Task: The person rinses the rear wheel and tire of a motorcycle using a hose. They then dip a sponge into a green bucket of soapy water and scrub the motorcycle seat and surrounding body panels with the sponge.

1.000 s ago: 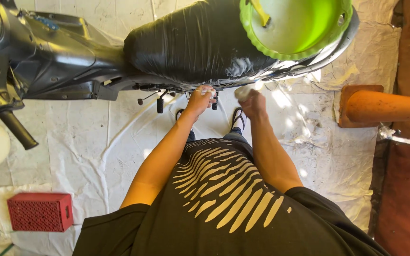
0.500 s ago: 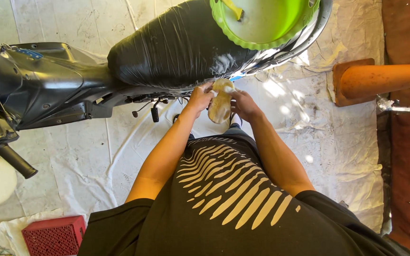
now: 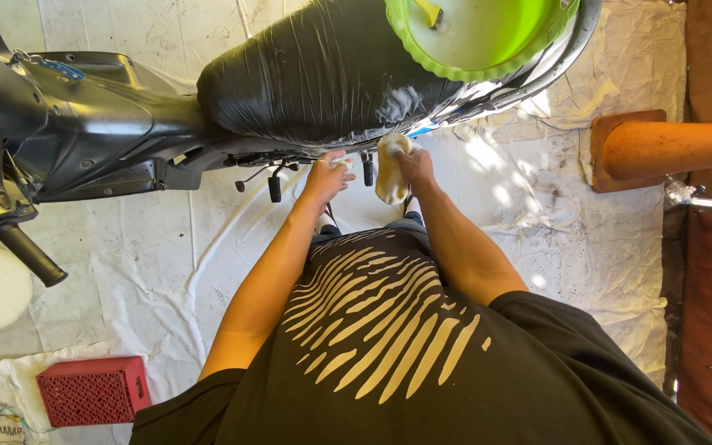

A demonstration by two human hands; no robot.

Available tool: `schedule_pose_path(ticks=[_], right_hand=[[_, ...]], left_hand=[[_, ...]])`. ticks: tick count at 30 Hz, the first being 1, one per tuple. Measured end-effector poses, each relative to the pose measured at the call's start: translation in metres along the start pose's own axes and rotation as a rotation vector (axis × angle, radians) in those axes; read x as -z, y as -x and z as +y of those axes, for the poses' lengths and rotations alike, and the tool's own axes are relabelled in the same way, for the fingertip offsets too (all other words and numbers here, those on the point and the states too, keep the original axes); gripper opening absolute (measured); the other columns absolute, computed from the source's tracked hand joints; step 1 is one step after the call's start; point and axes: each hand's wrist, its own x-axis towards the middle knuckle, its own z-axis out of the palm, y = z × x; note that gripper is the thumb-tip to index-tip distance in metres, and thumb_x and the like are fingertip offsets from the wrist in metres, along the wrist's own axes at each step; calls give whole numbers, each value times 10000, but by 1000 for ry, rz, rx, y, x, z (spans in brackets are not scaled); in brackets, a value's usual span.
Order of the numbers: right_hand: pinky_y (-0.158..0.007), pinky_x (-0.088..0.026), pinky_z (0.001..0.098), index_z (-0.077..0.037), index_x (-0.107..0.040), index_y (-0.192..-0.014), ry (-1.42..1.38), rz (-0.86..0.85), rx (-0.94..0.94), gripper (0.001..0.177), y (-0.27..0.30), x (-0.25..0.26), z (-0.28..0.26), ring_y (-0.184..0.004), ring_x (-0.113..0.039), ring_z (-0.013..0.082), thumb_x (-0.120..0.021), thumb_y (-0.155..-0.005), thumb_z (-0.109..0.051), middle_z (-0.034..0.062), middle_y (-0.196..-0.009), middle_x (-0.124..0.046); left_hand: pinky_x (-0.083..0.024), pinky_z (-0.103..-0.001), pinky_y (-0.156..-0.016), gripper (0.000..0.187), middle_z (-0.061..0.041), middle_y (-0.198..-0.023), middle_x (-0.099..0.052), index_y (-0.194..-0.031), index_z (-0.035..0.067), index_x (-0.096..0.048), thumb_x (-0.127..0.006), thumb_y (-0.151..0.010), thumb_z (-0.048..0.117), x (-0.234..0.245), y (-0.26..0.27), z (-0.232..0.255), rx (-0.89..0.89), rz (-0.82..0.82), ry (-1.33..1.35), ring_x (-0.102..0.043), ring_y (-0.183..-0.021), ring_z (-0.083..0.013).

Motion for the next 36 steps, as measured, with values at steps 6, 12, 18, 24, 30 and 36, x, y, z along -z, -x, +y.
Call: schedule_pose_path(ticks=[6,12,18,24,30,36], right_hand=[[-820,-553,421,-71,-733,-1071,-224,300,135,368,-27,10,24,-865,-677,236,-851,-843,-335,122,-886,-703],[-876,-550,445,-54,-711,-1113,-283,207,100,388,-30,2,23,-916,-675,237,-886,-820,-239,123,-927,-708],[-709,-576,373,-114,-722,-963,-479,433,45,241,-42,29,23,-726,-713,216,-855,-781,-199,68,-785,-694],[-795,-551,423,-107,-775,-946,-86,188,141,228,-37,-4,22,-785,-709,219,-829,-786,-260,81,-781,-729],[-809,-555,403,-170,-747,-908,-77,476,10,220,-69,26,33,-815,-716,231,-768,-774,-344,67,-795,-701],[-837,-568,501,-174,-788,-911,246,315,78,249,-51,25,24,-931,-744,336,-760,-768,-376,85,-834,-751]], left_hand=[[-651,-314,-688,524,-238,-1239,-688,-1414,10,-513,-522,-895,84,9,4,9,-12,24,5,-770,-934,-325],[-651,-309,-688,526,-232,-1236,-687,-1410,10,-506,-523,-891,88,2,2,9,-12,8,-12,-773,-920,-322],[-643,-309,-704,514,-237,-1226,-694,-1392,1,-530,-528,-887,98,-3,-2,19,-48,2,-49,-773,-924,-308],[-646,-302,-702,451,-199,-1214,-714,-1337,28,-597,-547,-901,131,-28,-16,27,-113,-39,-61,-776,-927,-265],[-405,-478,-1177,499,-147,-1509,-542,-1401,181,-612,-599,-924,326,-45,-22,43,-226,-274,-671,-518,-1391,-346],[-472,-484,-1121,496,-210,-1541,-465,-1336,153,-645,-608,-872,323,-50,-42,18,-267,-418,-1060,-575,-1324,-396]])
